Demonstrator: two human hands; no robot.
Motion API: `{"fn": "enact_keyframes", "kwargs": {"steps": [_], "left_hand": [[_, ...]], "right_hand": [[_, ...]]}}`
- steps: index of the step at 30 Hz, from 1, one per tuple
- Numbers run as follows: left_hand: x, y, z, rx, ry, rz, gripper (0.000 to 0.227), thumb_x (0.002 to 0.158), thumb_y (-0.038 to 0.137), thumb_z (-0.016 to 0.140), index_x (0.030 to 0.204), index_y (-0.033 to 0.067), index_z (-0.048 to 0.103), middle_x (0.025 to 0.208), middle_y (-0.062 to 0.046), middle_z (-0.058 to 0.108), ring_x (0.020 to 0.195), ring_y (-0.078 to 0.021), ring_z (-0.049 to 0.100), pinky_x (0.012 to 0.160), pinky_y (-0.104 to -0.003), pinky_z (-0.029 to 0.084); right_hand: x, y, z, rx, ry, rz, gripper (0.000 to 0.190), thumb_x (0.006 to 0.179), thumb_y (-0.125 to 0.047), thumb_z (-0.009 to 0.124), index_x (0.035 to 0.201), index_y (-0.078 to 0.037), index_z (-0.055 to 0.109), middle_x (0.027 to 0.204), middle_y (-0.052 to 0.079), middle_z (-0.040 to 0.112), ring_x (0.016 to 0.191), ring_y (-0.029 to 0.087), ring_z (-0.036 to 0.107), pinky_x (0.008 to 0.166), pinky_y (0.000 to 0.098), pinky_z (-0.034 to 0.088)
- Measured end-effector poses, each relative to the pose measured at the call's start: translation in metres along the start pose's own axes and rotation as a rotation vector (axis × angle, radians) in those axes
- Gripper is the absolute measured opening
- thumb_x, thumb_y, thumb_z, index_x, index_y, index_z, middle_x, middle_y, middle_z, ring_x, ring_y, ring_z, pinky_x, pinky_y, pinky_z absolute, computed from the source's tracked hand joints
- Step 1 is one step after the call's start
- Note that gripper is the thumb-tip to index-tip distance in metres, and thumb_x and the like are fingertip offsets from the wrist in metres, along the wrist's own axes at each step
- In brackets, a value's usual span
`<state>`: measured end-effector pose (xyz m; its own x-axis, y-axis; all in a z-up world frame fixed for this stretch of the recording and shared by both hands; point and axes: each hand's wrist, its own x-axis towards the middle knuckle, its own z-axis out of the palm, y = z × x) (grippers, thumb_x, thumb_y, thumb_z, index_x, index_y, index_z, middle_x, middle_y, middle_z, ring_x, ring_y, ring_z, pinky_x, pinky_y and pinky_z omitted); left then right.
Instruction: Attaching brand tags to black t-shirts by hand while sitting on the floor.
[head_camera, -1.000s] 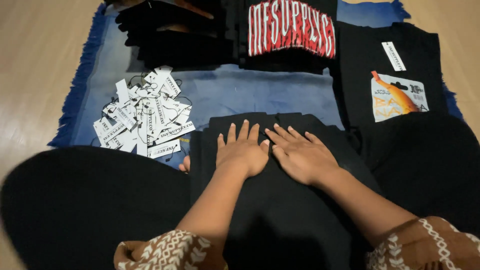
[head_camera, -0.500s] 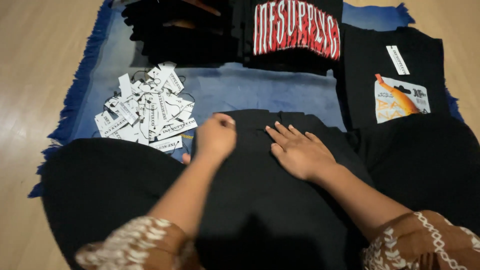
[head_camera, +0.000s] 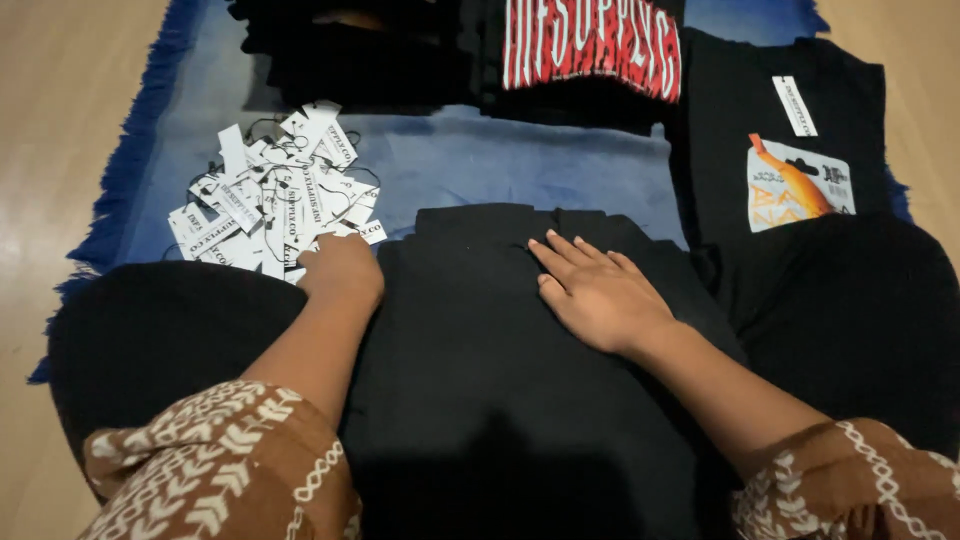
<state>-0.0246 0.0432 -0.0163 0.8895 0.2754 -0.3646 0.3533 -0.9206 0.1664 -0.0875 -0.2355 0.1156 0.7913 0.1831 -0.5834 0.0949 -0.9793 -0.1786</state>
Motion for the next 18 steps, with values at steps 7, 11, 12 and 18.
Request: {"fn": "enact_keyframes", "kwargs": {"steps": [7,11,12,18], "left_hand": [[0.003,0.007,-0.004,0.083,0.009,-0.058,0.035,0.098,0.002,0.054,0.129,-0.0129,0.061,0.127,-0.026,0.047,0.122,-0.0516,0.048,0.093,-0.065,0.053],[0.009,0.005,-0.008,0.049,0.164,-0.042,0.028,0.101,0.008,0.054,0.116,-0.0089,0.071,0.109,-0.022,0.062,0.114,-0.0422,0.054,0.088,-0.062,0.05],[0.009,0.004,-0.012,0.025,0.222,-0.055,0.029,0.102,0.01,0.053,0.112,-0.0076,0.073,0.105,-0.021,0.066,0.113,-0.0405,0.055,0.088,-0.06,0.049],[-0.058,0.035,-0.078,-0.312,0.528,0.302,0.027,0.101,0.022,0.064,0.113,-0.0019,0.071,0.093,-0.026,0.071,0.107,-0.0471,0.059,0.09,-0.058,0.046]], "right_hand": [[0.0,0.002,0.001,0.029,0.022,-0.021,0.061,0.105,-0.044,0.02,0.162,-0.025,0.026,0.172,0.001,0.019,0.158,0.027,0.017,0.127,0.0514,0.01],[-0.001,0.0,0.0,0.054,0.03,-0.015,0.06,0.105,-0.044,0.022,0.162,-0.025,0.029,0.171,0.001,0.021,0.158,0.027,0.018,0.127,0.0507,0.01],[-0.002,0.0,0.0,0.056,0.035,-0.015,0.059,0.105,-0.044,0.023,0.161,-0.025,0.03,0.171,0.001,0.022,0.158,0.026,0.018,0.127,0.0508,0.01],[-0.002,0.001,0.0,0.077,0.072,-0.018,0.057,0.106,-0.041,0.03,0.159,-0.023,0.035,0.168,0.004,0.029,0.156,0.028,0.024,0.126,0.0506,0.014]]}}
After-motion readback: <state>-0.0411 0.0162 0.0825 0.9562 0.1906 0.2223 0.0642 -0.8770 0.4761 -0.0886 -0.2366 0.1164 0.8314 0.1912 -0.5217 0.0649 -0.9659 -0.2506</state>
